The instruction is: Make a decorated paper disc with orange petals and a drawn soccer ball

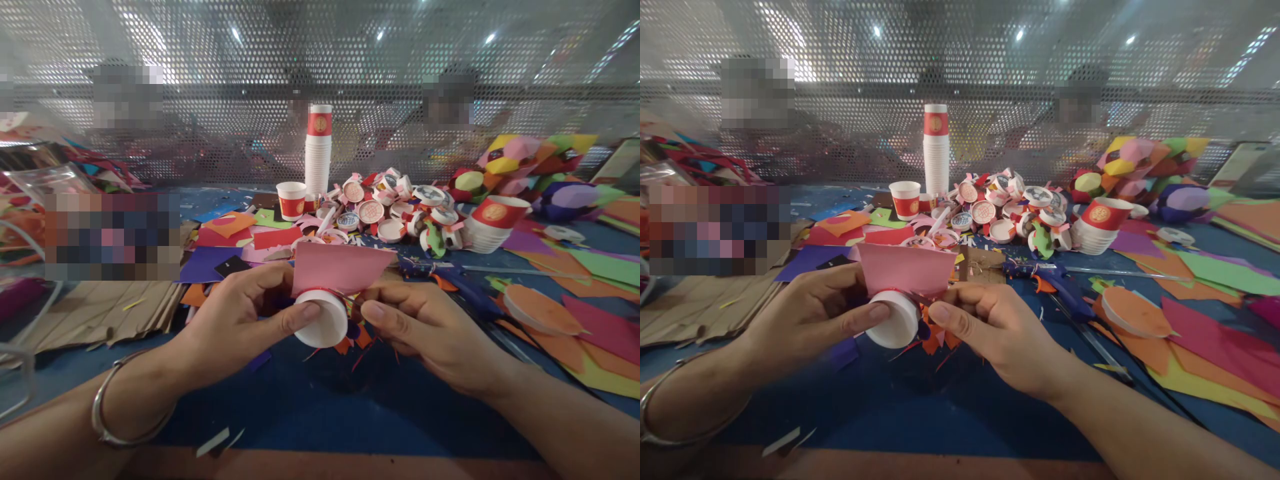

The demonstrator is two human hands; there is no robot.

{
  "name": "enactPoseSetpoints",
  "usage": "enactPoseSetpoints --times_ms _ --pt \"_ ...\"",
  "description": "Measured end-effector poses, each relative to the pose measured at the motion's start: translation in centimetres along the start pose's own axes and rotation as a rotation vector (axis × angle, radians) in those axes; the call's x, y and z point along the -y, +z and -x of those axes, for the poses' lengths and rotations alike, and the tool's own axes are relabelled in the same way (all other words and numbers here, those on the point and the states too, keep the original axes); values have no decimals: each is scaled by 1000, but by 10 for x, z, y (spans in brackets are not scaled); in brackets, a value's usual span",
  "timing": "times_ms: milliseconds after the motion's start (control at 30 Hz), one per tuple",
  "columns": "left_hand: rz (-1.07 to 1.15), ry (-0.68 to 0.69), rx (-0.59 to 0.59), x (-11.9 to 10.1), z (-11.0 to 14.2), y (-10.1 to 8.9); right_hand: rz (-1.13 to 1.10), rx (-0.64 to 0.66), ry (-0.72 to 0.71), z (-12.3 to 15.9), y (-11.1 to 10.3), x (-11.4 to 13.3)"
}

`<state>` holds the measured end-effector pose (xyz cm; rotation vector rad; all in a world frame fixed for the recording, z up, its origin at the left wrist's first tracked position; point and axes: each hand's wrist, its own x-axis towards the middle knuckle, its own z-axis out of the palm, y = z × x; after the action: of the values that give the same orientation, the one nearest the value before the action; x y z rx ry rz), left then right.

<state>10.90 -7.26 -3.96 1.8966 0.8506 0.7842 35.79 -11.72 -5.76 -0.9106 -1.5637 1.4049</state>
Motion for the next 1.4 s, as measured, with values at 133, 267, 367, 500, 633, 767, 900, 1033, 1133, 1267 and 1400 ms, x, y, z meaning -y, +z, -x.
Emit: enactPoseSetpoints --times_ms 133,267,367,500,633,767,900,1033,1133,1267,1400 --pt "-6 6 9 1 -1 0 7 3 -1 0 0 0" --pt "-15 -6 14 0 -2 1 35 0 2 0 0 1" --pt "-20 0 0 0 -2 2 56 -7 0 1 0 1" --pt "-19 -16 -9 -1 -1 0 78 -17 -6 0 -1 2" --pt "86 -44 65 -2 -3 -2 62 -21 6 0 0 4" --pt "206 -98 232 -4 -7 -3 30 -34 24 1 0 4" --pt "264 -110 201 -2 -8 -3 26 -46 20 1 -1 2" --pt "260 -106 115 0 -6 -3 23 -52 19 2 -3 -1" --pt "254 -122 97 0 -5 -3 17 -59 15 2 -3 -3" --pt "238 -142 113 2 -4 -3 20 -62 32 2 -3 -3" --pt "206 -120 119 1 -4 -5 23 -57 34 2 -3 -2"
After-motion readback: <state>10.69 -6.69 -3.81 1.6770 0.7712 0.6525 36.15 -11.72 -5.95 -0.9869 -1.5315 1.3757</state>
